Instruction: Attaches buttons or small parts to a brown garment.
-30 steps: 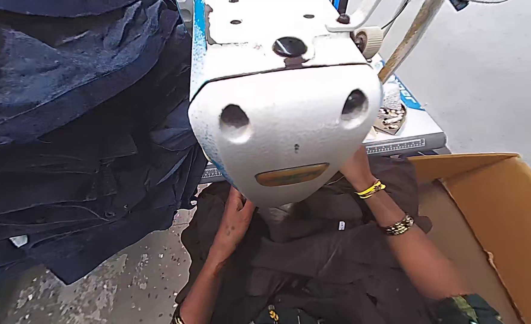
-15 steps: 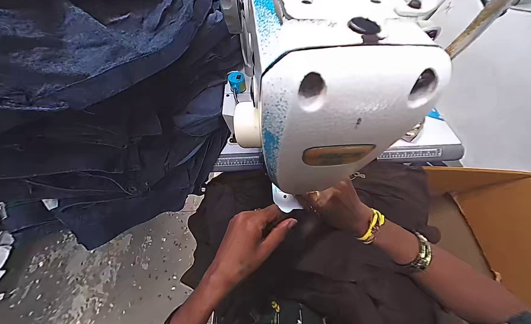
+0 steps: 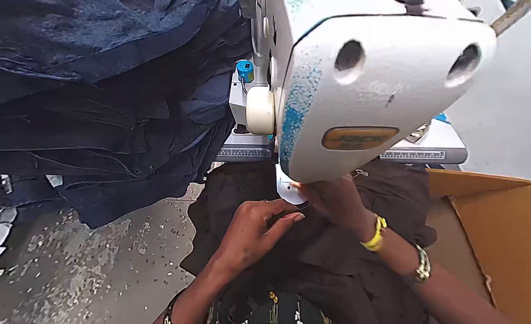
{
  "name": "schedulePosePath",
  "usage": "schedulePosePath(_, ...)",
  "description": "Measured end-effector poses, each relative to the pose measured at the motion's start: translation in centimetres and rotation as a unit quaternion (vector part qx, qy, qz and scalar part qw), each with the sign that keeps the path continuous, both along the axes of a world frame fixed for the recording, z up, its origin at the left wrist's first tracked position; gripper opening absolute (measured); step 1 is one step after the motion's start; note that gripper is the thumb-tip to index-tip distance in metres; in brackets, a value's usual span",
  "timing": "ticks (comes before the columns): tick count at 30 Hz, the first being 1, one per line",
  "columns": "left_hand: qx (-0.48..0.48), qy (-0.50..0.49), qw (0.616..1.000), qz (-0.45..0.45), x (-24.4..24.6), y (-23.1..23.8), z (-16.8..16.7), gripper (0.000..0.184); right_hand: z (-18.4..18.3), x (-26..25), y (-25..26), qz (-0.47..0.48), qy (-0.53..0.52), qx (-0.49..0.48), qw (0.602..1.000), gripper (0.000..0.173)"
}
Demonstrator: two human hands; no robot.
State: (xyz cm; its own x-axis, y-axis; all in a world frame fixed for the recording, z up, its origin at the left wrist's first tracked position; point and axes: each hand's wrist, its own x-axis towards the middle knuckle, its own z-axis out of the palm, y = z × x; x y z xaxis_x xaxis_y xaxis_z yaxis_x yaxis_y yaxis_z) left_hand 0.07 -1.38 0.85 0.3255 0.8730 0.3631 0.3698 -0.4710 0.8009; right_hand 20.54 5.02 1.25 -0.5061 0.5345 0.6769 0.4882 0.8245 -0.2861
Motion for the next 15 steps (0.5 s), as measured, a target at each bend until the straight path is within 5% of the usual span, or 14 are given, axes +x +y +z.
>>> schedulePosePath(3, -0.024, -0.045, 0.997, 0.062, -3.6, 0.3, 0.5, 0.027, -0.8, 0.9, -2.1, 0.086, 0.077, -0.209, 0.971, 0.033)
schedulePosePath(7, -0.109, -0.001, 0.968, 0.227, -9.4, 1.0, -1.1, 0.024, -1.5, 1.9, 0.1, -0.077, 0.069, -0.239, 0.965, 0.032)
schedulePosePath(10, -0.141, 0.007, 0.955, 0.260, -10.5, 1.1, -2.5, 0.023, -1.1, 0.4, 1.2, -0.132, 0.074, -0.320, 0.935, 0.041)
schedulePosePath(15, -0.135, -0.001, 0.956, 0.259, -9.8, 1.2, -3.1, 0.022, 0.3, 1.7, 1.8, -0.069, 0.076, -0.378, 0.920, 0.027)
